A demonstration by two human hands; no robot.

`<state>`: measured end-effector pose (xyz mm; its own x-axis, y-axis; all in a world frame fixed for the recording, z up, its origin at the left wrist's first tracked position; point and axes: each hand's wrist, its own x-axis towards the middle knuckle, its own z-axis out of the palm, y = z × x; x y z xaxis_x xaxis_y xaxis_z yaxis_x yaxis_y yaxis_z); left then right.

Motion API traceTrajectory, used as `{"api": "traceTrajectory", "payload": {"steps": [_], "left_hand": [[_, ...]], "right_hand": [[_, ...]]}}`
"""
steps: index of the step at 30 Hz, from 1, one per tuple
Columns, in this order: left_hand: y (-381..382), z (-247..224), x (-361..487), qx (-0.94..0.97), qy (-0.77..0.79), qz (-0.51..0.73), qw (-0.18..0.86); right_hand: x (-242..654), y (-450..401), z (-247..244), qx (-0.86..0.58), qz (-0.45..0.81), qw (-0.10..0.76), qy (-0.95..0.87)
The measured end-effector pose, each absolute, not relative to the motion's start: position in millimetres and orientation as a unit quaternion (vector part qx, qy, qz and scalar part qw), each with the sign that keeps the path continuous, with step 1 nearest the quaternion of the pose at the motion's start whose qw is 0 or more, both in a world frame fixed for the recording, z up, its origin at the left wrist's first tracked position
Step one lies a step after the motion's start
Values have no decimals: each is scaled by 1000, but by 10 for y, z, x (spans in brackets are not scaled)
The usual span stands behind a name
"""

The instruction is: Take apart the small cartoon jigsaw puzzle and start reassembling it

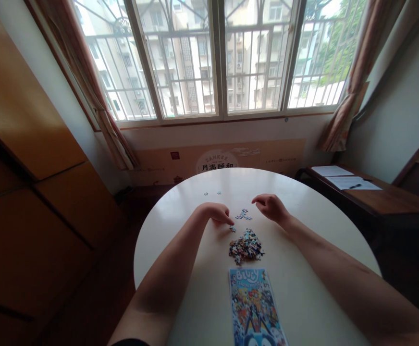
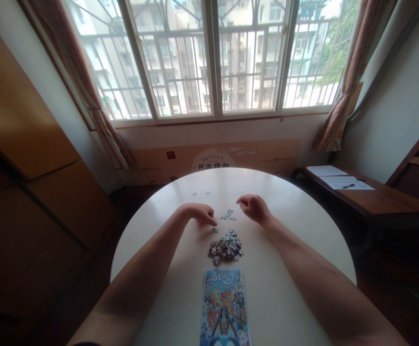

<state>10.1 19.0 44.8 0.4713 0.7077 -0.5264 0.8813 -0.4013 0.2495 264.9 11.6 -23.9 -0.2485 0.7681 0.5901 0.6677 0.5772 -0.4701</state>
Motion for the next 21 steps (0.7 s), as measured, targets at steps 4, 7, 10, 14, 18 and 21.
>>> {"api": "traceTrajectory", "payload": {"steps": [4,7,10,14,18,21], "left_hand": [[214,413,123,816,498,-164,243],[271,374,81,805,521,-149,240],[348,335,-42,788,561,-118,223],[432,262,-251,754,636,-42,157],[480,146,-428,699,710,55,63],[515,69,-558,668,736,107,19]], "right_hand": [[2778,216,-354,-498,61,422,-755],[2805,241,-375,-514,58,430,-740],[2776,231,-372,-508,58,425,-746],[2715,205,-367,-489,58,416,-764],[2697,199,-367,-482,57,414,-770],[2712,211,-379,-486,56,414,-768]]}}
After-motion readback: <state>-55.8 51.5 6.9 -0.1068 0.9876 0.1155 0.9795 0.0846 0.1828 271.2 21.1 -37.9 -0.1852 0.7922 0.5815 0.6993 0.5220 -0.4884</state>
